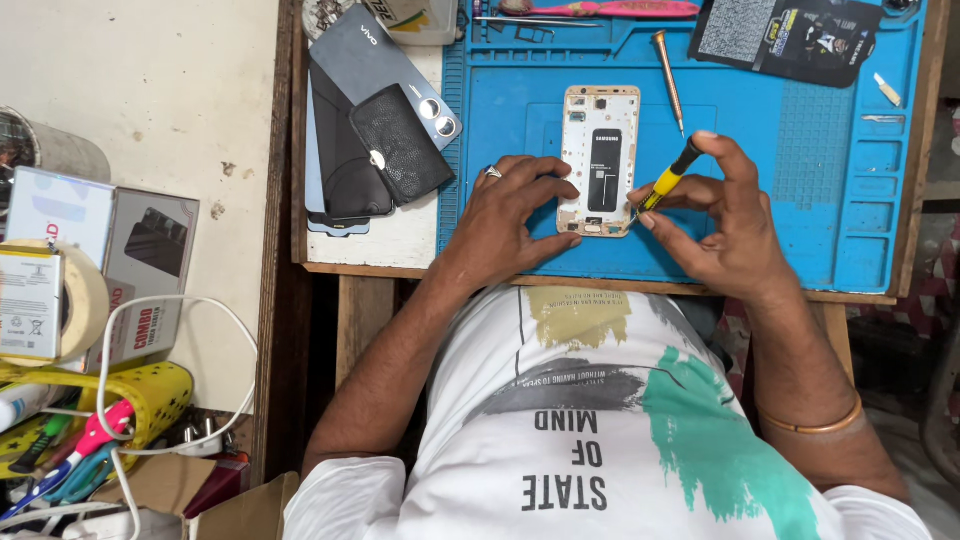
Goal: The person uses a yellow-handled screwdriver to remove screws from the back of a white Samsung smartphone placed on a blue work mat. They repeatedly unscrew and reposition the phone, handling the screwdriver with both hands while other phones and tools remain on the cluttered workbench.
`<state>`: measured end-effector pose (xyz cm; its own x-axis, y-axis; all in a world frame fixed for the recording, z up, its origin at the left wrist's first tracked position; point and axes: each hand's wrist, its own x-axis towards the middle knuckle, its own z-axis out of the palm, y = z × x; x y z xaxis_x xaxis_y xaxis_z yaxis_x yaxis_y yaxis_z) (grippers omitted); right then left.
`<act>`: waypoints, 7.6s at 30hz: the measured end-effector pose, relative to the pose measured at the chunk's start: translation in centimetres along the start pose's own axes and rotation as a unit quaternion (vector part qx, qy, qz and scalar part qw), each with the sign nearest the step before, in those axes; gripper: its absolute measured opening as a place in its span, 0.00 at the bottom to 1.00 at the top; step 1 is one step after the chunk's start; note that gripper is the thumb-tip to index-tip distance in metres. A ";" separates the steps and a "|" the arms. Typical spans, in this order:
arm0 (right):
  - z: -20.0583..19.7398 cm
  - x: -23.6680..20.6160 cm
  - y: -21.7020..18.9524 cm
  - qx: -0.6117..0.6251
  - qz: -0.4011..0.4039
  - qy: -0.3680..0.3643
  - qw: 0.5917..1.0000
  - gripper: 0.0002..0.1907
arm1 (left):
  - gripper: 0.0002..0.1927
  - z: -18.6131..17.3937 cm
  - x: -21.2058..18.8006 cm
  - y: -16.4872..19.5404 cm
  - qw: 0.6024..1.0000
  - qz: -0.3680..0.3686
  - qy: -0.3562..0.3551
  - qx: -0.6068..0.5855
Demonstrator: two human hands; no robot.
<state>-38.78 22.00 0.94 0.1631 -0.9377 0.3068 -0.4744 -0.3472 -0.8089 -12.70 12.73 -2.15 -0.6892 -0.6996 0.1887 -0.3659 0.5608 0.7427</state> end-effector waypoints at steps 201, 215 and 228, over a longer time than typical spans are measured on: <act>4.5 4.9 2.6 0.020 -0.104 -0.046 0.993 0.41 | 0.52 -2.4 0.7 0.9 0.995 -0.069 -0.011 -0.070; 5.0 5.0 2.6 -0.062 -0.112 0.017 0.992 0.45 | 0.51 -2.5 0.8 1.0 0.996 -0.069 -0.013 -0.063; 5.1 5.1 2.4 0.010 -0.151 -0.037 0.988 0.42 | 0.50 -2.6 0.8 1.2 0.995 -0.070 -0.007 -0.067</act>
<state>-34.66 16.32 -2.03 0.3571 -0.7894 0.4993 -0.3776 -0.6110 -0.6958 -12.06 11.70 0.55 -0.6471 -0.7593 0.0689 -0.3732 0.3942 0.8398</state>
